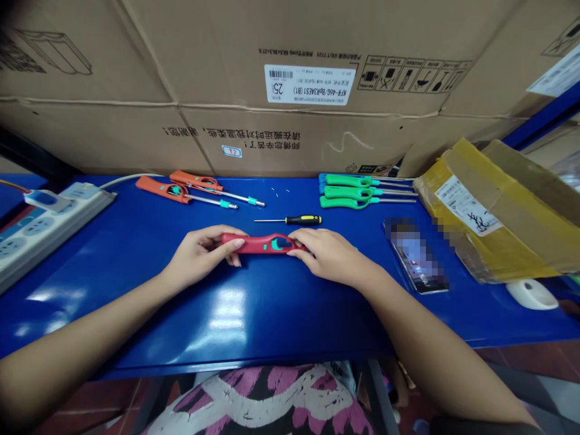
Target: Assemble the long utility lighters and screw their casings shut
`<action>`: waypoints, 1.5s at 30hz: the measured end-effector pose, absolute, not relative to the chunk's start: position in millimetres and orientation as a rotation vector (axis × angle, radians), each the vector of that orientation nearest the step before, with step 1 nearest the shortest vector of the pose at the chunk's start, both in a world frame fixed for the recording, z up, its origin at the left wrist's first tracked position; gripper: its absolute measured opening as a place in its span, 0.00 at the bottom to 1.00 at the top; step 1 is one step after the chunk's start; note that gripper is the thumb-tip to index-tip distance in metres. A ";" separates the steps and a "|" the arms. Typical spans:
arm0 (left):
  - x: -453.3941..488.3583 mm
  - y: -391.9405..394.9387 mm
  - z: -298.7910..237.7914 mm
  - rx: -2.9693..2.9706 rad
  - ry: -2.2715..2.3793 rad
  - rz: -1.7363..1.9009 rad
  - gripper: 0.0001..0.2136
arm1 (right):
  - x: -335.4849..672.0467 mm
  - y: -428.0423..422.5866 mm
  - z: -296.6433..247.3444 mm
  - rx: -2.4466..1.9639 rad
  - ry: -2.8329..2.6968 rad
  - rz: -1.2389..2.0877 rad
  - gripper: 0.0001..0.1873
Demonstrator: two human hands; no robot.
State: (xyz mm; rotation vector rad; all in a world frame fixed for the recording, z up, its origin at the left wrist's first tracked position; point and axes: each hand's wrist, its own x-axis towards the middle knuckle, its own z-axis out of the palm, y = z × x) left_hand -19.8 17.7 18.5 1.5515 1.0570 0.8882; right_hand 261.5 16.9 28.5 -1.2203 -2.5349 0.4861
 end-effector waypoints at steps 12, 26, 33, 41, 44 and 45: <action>-22.2 25.9 16.6 1.220 0.992 0.785 0.25 | 256.9 15.9 29.1 -1.279 -2.557 0.422 0.11; -15.4 10.3 6.1 1.998 0.908 0.811 0.14 | 239.8 3.5 20.9 -1.225 -2.621 0.273 0.14; -9.6 -2.5 14.2 2.280 0.820 0.837 0.08 | 232.7 -0.5 26.4 -0.939 -2.734 0.175 0.17; -12.2 -0.8 15.1 2.375 0.821 0.783 0.12 | 239.0 6.4 25.6 -1.007 -2.703 0.159 0.17; -15.8 0.7 19.7 2.316 0.879 0.782 0.12 | 245.6 15.1 23.1 -1.099 -2.512 0.187 0.14; -17.0 1.0 21.3 2.287 0.890 0.789 0.12 | 248.5 18.4 22.4 -1.155 -2.413 0.180 0.12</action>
